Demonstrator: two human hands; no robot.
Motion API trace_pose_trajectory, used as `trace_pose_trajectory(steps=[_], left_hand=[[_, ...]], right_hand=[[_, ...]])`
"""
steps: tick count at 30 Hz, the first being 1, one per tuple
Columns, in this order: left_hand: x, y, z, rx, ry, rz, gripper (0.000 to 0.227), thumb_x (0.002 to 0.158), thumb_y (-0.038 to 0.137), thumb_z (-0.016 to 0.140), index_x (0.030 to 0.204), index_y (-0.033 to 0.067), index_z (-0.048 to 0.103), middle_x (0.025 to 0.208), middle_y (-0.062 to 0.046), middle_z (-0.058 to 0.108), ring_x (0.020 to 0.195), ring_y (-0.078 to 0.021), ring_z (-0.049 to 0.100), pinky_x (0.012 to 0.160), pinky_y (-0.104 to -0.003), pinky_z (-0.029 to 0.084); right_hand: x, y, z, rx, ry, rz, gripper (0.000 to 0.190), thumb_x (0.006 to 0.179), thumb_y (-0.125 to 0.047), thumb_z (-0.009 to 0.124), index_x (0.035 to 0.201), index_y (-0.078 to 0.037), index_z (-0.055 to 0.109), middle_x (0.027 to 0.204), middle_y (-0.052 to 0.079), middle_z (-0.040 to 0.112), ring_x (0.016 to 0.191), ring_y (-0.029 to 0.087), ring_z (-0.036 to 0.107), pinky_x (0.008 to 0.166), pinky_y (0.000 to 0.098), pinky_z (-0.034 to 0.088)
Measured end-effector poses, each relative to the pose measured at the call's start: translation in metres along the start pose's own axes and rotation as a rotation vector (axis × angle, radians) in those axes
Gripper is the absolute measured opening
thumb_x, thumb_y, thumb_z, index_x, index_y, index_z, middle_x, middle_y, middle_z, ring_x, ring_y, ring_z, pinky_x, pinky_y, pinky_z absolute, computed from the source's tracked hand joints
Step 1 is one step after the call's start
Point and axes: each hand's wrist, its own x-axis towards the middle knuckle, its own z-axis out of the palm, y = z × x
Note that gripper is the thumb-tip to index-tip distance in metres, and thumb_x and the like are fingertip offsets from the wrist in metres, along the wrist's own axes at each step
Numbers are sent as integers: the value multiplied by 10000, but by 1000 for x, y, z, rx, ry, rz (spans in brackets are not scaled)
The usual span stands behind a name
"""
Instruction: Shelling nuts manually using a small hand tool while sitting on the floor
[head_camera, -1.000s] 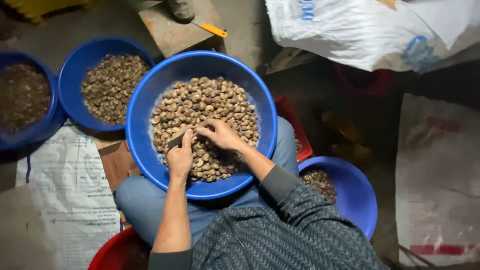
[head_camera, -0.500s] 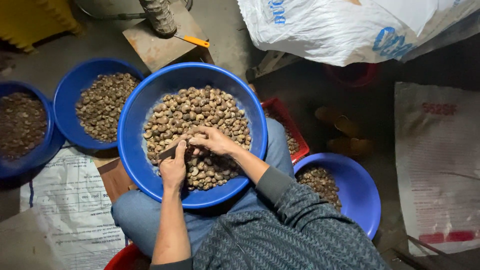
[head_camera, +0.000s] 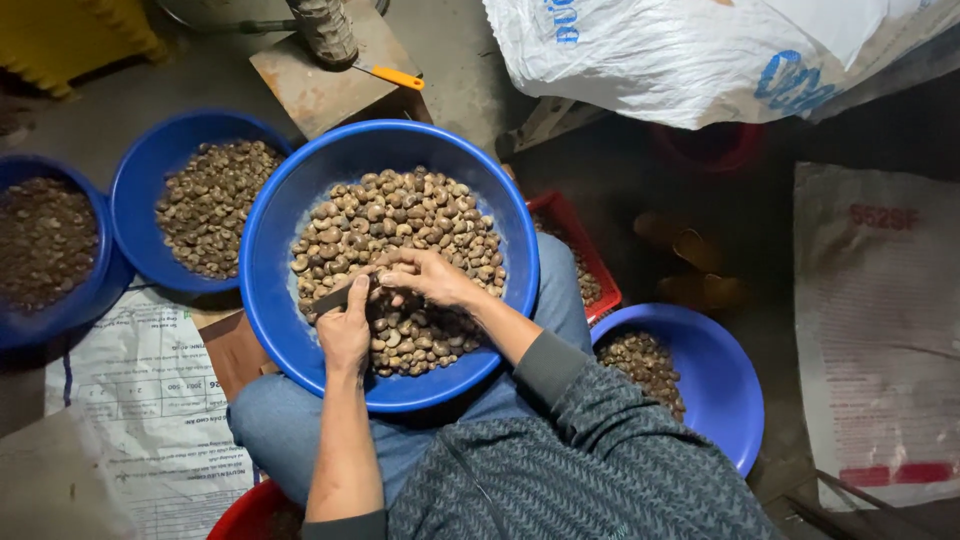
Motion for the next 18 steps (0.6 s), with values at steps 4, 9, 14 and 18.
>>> trace_pose_trajectory(steps=[4, 9, 14, 18], left_hand=[[3, -12, -3, -20, 2, -10, 181, 1007, 222, 720, 1091, 79, 792, 1037, -144, 764, 1004, -196, 701, 936, -413, 555], [9, -21, -8, -83, 6, -15, 145, 1019, 155, 695, 1067, 51, 785, 940, -122, 765, 869, -151, 709, 838, -345, 601], [4, -10, -1, -55, -6, -9, 180, 1011, 200, 711, 1098, 61, 785, 981, -147, 769, 934, -187, 726, 864, -386, 597], [5, -1, -3, -32, -36, 19, 193, 1019, 214, 698, 1129, 83, 788, 1032, -152, 770, 995, -196, 719, 898, -391, 577]], right_hand=[[-3, -12, 7, 14, 7, -16, 424, 978, -58, 706, 1360, 33, 548, 921, 147, 727, 731, 243, 770, 605, 278, 636], [-9, -30, 15, 46, -3, -19, 423, 966, -16, 712, 1355, 39, 555, 943, 181, 718, 800, 243, 753, 657, 339, 667], [-8, -24, 11, 28, 9, -20, 426, 961, -27, 722, 1350, 30, 557, 939, 169, 721, 756, 235, 757, 616, 324, 665], [-9, -24, 8, -19, 8, -11, 410, 975, -66, 714, 1344, 12, 552, 926, 142, 724, 724, 219, 768, 584, 266, 648]])
